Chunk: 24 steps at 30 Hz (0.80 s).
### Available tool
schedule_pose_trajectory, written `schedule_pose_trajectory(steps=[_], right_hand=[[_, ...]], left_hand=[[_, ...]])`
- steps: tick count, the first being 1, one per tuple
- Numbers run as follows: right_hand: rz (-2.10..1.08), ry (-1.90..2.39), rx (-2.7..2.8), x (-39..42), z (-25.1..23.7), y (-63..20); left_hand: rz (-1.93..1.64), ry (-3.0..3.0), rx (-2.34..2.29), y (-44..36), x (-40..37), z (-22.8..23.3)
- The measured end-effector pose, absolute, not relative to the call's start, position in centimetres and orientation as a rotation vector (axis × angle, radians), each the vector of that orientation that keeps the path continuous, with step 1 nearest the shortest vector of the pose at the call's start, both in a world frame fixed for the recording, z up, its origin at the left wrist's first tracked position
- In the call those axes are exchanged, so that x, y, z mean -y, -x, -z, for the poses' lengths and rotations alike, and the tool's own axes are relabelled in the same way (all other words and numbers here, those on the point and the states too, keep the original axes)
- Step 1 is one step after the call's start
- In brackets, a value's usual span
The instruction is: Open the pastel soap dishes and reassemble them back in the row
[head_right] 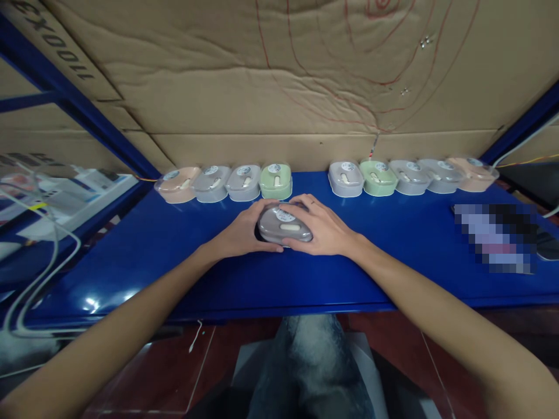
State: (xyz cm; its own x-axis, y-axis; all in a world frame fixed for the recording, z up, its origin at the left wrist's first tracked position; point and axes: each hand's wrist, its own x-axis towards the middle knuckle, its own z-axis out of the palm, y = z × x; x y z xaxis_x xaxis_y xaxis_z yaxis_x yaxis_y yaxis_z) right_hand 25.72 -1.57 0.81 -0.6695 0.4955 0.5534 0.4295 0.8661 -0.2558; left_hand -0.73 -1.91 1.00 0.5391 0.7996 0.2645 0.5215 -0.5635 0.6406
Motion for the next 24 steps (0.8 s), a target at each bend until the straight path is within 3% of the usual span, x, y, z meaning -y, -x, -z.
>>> schedule_pose_trajectory(steps=[24], right_hand=[[-0.164, 0.723, 2.501, 1.59, -1.2, -26.11]], left_hand=[[-0.695, -2.31, -1.078, 1.07, 1.76, -0.77]])
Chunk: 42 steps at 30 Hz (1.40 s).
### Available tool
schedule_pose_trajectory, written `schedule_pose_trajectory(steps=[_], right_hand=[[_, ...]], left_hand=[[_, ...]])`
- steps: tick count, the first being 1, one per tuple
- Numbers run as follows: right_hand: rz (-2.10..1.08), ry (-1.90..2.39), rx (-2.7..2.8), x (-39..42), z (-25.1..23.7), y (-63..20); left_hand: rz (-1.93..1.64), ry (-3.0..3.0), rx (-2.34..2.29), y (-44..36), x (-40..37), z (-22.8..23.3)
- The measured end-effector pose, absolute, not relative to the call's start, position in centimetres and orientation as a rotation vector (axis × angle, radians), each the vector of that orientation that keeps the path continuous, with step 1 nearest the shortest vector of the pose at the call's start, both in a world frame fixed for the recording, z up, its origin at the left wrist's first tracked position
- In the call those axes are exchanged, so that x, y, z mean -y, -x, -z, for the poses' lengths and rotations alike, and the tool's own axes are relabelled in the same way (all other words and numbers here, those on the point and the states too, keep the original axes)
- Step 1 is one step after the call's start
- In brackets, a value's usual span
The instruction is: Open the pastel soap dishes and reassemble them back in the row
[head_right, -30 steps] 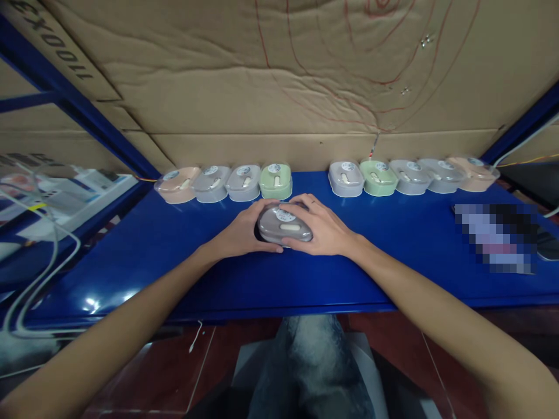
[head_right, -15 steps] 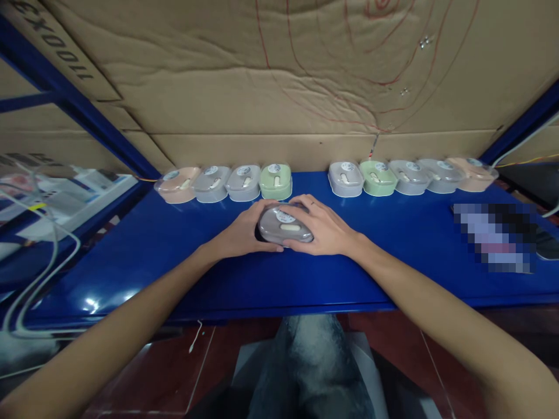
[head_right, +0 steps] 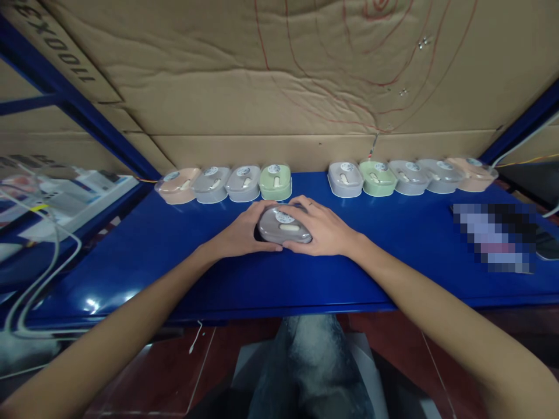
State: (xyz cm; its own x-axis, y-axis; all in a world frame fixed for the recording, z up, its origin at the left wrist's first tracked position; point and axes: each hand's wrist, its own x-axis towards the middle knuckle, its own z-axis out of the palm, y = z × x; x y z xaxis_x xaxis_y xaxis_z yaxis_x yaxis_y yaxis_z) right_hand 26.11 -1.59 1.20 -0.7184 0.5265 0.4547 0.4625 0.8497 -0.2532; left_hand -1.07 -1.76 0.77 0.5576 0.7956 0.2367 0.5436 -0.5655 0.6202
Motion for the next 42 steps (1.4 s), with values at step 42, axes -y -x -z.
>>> schedule_pose_trajectory(steps=[42], right_hand=[[-0.127, 0.874, 2.466, 1.75, -1.02, -25.6]], left_hand=[[-0.671, -2.329, -1.13, 1.38, 1.8, -0.72]])
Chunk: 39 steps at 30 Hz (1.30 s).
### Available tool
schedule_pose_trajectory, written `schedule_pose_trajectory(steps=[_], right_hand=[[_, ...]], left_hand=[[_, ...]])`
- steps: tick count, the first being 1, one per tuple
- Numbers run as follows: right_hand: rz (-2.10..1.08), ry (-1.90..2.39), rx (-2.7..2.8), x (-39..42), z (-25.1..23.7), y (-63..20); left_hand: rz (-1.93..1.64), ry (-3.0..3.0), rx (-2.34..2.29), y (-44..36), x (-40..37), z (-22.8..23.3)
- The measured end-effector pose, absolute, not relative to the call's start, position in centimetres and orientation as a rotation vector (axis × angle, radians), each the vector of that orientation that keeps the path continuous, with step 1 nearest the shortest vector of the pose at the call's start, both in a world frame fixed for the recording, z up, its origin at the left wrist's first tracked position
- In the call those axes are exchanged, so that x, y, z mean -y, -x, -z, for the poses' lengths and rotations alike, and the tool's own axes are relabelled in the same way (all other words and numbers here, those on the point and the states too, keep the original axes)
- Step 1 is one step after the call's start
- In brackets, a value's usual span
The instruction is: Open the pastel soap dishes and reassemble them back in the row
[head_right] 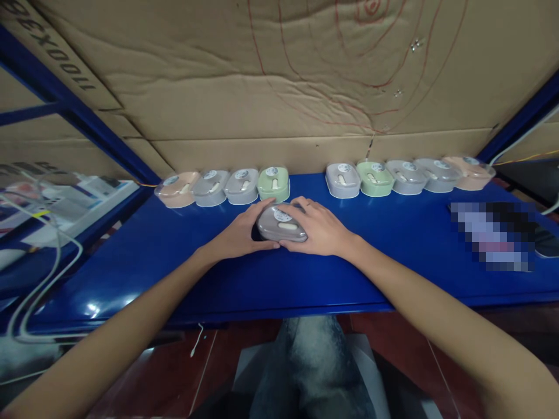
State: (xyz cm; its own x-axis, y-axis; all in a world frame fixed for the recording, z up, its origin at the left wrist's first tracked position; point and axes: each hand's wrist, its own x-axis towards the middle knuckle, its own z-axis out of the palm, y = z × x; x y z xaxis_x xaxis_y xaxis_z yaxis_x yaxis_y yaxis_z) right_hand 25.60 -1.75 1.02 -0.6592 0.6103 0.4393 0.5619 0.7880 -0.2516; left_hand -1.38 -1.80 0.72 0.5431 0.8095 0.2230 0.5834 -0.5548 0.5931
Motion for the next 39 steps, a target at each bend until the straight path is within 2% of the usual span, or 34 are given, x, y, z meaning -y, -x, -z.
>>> schedule_pose_trajectory(steps=[16, 22, 30, 39], right_hand=[[-0.03, 1.032, 2.43, 1.8, -0.9, -25.4], [-0.157, 0.918, 2.393, 1.7, -0.8, -25.7], [-0.32, 0.762, 2.501, 1.2, -3.0, -27.3], [-0.012, 1.174, 2.484, 0.2, -4.2, -29.3]], left_hand=[[-0.691, -2.337, -1.136, 1.4, 1.7, -0.3], [-0.66, -2.333, -1.133, 1.4, 1.6, 0.1], [-0.626, -2.349, -1.162, 1.2, 1.7, -0.3], [-0.668, -2.343, -1.215, 1.3, 1.9, -1.0]])
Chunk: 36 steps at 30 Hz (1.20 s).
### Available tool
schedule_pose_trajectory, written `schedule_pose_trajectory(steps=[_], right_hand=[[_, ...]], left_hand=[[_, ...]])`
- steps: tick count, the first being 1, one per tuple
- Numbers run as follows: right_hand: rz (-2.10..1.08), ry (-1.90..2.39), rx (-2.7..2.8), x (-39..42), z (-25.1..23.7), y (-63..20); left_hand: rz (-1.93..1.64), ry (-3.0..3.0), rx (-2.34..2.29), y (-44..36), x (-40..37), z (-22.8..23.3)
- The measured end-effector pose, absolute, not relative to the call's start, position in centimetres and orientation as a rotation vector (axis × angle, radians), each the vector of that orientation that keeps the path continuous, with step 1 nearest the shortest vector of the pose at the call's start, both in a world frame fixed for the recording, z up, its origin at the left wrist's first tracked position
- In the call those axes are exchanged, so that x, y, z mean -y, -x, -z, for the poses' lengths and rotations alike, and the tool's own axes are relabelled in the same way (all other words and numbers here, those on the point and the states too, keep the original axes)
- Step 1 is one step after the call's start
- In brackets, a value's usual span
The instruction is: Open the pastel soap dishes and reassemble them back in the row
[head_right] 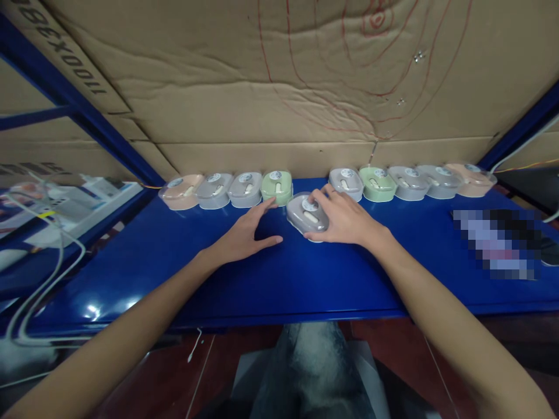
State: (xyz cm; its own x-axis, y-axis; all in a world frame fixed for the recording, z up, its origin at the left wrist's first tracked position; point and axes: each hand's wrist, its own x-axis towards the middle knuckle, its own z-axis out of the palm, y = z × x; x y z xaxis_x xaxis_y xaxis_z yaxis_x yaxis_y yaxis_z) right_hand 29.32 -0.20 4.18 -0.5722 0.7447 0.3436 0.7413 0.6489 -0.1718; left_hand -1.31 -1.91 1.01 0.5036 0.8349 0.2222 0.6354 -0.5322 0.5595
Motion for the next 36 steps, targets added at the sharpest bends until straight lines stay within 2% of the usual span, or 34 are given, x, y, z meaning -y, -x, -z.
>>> schedule_pose_trajectory(steps=[3, 6, 16, 25, 36], right_hand=[[0.188, 1.314, 2.393, -0.3, -3.4, -29.2], [0.302, 1.273, 2.353, -0.4, -2.6, -28.8], [0.324, 1.034, 2.481, -0.5, -3.0, -29.1], [0.5, 1.192, 2.453, -0.7, -2.1, -28.5], [0.492, 1.169, 2.426, -0.8, -1.7, -28.2]], left_hand=[[-0.667, -2.359, -1.25, 1.3, 2.0, -1.3], [-0.657, -2.362, -1.271, 1.3, 2.0, -1.4], [-0.674, -2.406, -1.247, 1.2, 1.9, -1.2], [-0.665, -2.435, -1.244, 1.2, 1.8, -0.9], [-0.694, -2.452, -1.226, 1.2, 1.7, -0.6]])
